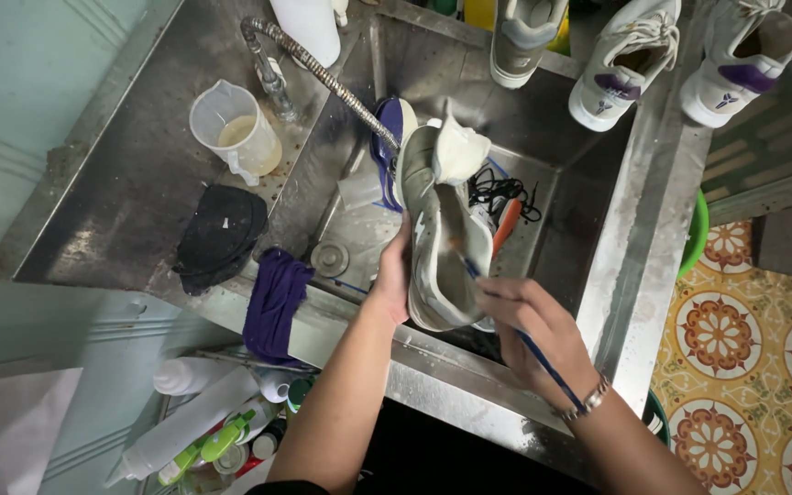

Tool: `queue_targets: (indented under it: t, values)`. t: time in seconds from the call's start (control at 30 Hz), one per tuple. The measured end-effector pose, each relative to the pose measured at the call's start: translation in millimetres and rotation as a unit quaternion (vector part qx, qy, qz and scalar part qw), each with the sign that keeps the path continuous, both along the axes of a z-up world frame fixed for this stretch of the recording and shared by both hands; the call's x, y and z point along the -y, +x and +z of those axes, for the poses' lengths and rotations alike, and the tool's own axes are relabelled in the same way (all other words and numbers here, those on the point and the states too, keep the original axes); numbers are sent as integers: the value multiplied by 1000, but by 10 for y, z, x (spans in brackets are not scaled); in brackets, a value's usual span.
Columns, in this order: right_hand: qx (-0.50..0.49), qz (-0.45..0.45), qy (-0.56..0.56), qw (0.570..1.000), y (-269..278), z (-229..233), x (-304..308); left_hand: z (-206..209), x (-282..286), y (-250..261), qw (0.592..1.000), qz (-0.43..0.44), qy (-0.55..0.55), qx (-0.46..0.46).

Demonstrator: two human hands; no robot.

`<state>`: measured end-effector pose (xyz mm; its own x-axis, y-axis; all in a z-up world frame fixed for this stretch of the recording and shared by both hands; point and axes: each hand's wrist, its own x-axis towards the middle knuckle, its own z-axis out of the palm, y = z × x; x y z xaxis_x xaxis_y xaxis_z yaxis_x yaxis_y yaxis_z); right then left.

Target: The recorder cleans and detail-brushes various pairs of sneakers at a sink and in basins.

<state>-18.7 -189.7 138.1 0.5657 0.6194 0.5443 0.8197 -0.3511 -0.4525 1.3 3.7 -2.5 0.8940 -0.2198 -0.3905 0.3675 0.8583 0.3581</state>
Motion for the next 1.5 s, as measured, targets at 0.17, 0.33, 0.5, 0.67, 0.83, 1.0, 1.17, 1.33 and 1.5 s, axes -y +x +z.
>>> queue_targets:
  t: [0.17,0.33,0.5,0.67,0.83,1.0,1.17,1.33,1.5]
  values:
    - [74,39,82,993,-65,-50,123,42,5,6,1000,30,2,5]
    - [-226,-40,265,937,-128,-161,398,92,-10,4,1000,9,-28,3]
    - [-244,-76,387,886,-42,-100,466,-13,-12,10,999,14,-33,-7]
    - [-290,-92,344,888,-35,-181,536,124,-28,-3,999,6,-36,-27]
    - [-354,-132,501,778,108,-338,625,123,-28,5,999,12,-39,-32]
    - [-338,-172,623,684,424,-672,707,41,-13,15,999,29,-42,-20]
    - [-417,-255,562,667,583,-1029,479,28,-18,-1,999,28,-21,-29]
    - [-674,-240,330,616,447,-1263,349,62,-19,-2,994,77,55,-46]
    - [-707,-122,304,627,83,-576,236,87,108,1,999,33,15,32]
